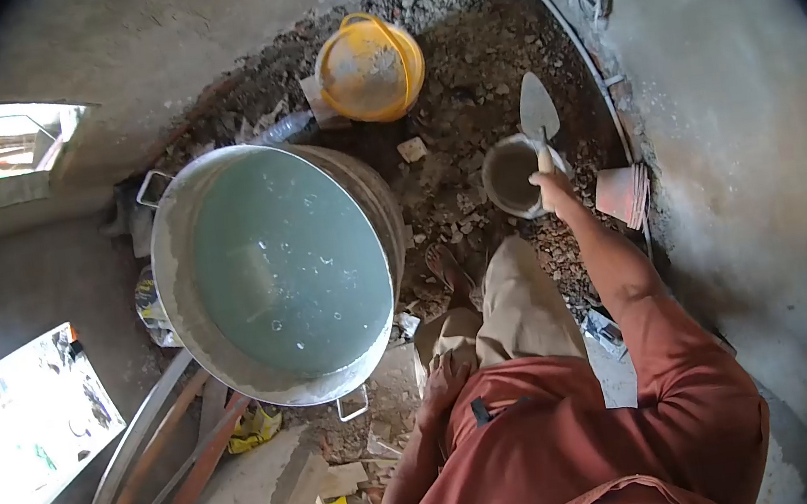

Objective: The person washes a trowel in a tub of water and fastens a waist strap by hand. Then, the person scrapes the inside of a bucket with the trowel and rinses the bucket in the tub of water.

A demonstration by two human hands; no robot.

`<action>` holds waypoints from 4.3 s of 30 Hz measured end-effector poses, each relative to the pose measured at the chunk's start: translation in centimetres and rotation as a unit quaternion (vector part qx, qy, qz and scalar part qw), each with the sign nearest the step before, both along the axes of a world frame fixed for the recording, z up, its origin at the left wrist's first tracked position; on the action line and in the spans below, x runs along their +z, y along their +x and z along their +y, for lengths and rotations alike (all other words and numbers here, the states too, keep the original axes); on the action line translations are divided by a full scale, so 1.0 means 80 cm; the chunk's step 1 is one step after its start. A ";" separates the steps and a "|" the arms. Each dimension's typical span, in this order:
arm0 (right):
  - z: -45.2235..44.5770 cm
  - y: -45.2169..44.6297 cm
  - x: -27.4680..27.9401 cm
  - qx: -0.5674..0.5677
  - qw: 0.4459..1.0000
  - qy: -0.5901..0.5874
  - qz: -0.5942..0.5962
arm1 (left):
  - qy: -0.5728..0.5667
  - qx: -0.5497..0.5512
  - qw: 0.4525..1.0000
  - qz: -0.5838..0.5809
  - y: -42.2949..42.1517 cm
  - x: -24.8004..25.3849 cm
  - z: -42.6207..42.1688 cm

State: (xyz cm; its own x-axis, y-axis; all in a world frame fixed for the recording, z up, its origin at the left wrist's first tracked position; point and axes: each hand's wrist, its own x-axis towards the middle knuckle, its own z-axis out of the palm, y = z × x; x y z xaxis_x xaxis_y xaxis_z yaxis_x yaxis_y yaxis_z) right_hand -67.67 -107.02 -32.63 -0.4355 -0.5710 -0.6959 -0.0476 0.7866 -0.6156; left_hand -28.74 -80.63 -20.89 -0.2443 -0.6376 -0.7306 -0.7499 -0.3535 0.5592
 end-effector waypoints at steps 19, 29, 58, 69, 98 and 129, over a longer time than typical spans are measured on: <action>-0.058 -0.001 -0.122 0.083 0.992 0.056 0.071 | 0.160 0.175 0.952 -0.196 -0.202 0.046 -0.047; -0.125 0.255 0.180 0.569 0.774 -0.277 -0.010 | 0.215 0.404 0.876 -0.153 -0.239 0.025 -0.022; -0.028 0.589 -0.075 0.563 0.824 -0.022 0.056 | -0.042 0.665 0.745 0.035 -0.157 -0.012 0.025; -0.019 0.564 -0.116 0.770 0.634 -0.036 -0.066 | -0.178 0.904 0.388 -0.033 0.232 -0.300 -0.219; -0.068 0.655 -0.232 0.578 0.754 -0.038 -0.310 | -0.096 0.826 0.553 0.049 0.191 -0.392 -0.273; -0.011 0.649 -0.200 0.418 0.795 -0.046 -0.438 | -0.219 0.802 0.267 0.487 0.208 -0.332 -0.222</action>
